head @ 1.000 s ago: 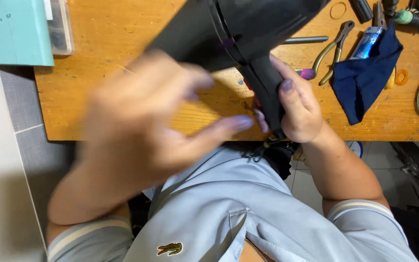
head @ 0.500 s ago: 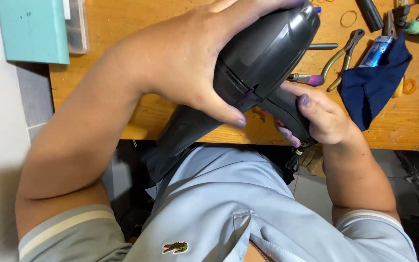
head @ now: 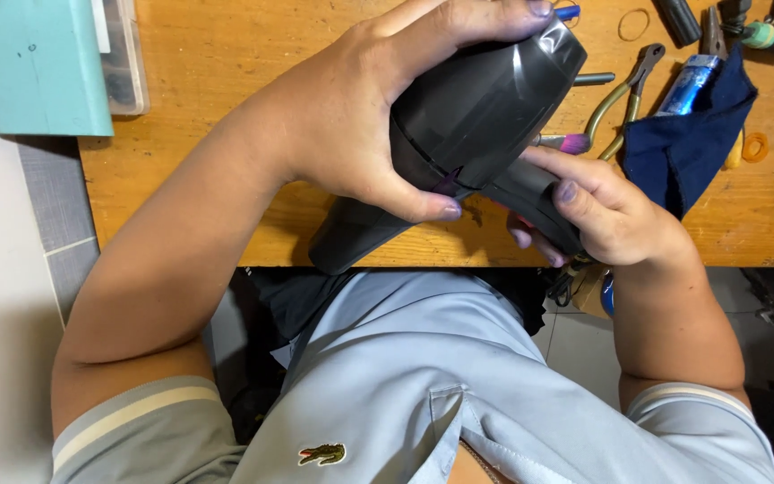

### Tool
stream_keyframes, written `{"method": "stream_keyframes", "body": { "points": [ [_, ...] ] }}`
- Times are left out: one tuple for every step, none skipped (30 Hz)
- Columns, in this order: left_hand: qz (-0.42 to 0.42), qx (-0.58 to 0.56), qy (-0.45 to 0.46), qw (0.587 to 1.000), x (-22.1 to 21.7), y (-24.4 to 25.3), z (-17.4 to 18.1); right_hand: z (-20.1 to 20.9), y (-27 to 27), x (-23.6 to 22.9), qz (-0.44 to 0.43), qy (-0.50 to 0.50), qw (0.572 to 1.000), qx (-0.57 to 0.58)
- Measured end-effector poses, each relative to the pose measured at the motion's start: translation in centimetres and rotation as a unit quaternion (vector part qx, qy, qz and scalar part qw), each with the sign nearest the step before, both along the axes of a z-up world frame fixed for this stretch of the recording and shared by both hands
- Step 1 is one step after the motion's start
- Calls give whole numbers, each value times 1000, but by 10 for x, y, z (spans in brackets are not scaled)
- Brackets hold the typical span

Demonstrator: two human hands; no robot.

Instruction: Assembling a hair dryer by fitting internal components and screwing the housing together.

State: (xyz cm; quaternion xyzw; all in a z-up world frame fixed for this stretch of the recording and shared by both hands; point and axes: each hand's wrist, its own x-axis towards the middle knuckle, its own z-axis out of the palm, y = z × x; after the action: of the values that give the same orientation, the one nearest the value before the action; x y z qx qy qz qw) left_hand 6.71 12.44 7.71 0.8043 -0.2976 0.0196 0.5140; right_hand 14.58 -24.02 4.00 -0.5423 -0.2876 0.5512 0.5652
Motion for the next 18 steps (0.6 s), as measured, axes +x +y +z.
{"method": "stream_keyframes", "body": {
  "points": [
    [-2,0,-1,1000,-1,-2,1,5,1,0,-2,-1,1000,0],
    [-2,-5,-3,1000,-2,-4,3,10,1,0,3,-39,999,2],
    [0,-9,-3,1000,-3,-5,5,15,3,1,10,-76,997,6],
    [-1,-8,-4,1000,-2,-6,6,14,1,3,9,-76,997,7],
    [0,-9,-14,1000,-2,-7,6,13,0,3,11,-88,996,14],
    [0,-10,-24,1000,-3,-8,6,13,-2,4,13,-100,995,21],
    [0,-11,-24,1000,-3,-10,6,9,-7,3,14,-100,995,21],
    [0,-5,-31,1000,-3,-11,7,5,-12,3,16,-98,995,28],
    [-1,2,-41,999,-2,-11,8,1,-14,4,17,-99,994,37],
    [-1,4,-44,999,-1,-11,10,5,-11,5,17,-103,994,39],
    [-6,1,-35,999,-2,-12,11,9,-8,3,15,-116,993,27],
    [-10,-2,-26,1000,-2,-13,13,13,-6,2,12,-128,992,15],
    [-11,-2,-26,1000,-4,-14,10,10,-10,2,11,-129,992,15],
    [-3,4,-24,1000,-6,-16,8,7,-13,2,9,-137,991,3],
    [4,11,-22,1000,-8,-18,6,4,-17,2,7,-145,989,-9],
    [3,11,-22,1000,-10,-19,9,10,-18,4,6,-146,989,-9],
    [5,32,-43,999,-12,-20,12,15,-20,7,13,-223,974,-42],
    [6,53,-63,997,-14,-21,16,21,-21,10,21,-298,951,-74]
  ]
}}
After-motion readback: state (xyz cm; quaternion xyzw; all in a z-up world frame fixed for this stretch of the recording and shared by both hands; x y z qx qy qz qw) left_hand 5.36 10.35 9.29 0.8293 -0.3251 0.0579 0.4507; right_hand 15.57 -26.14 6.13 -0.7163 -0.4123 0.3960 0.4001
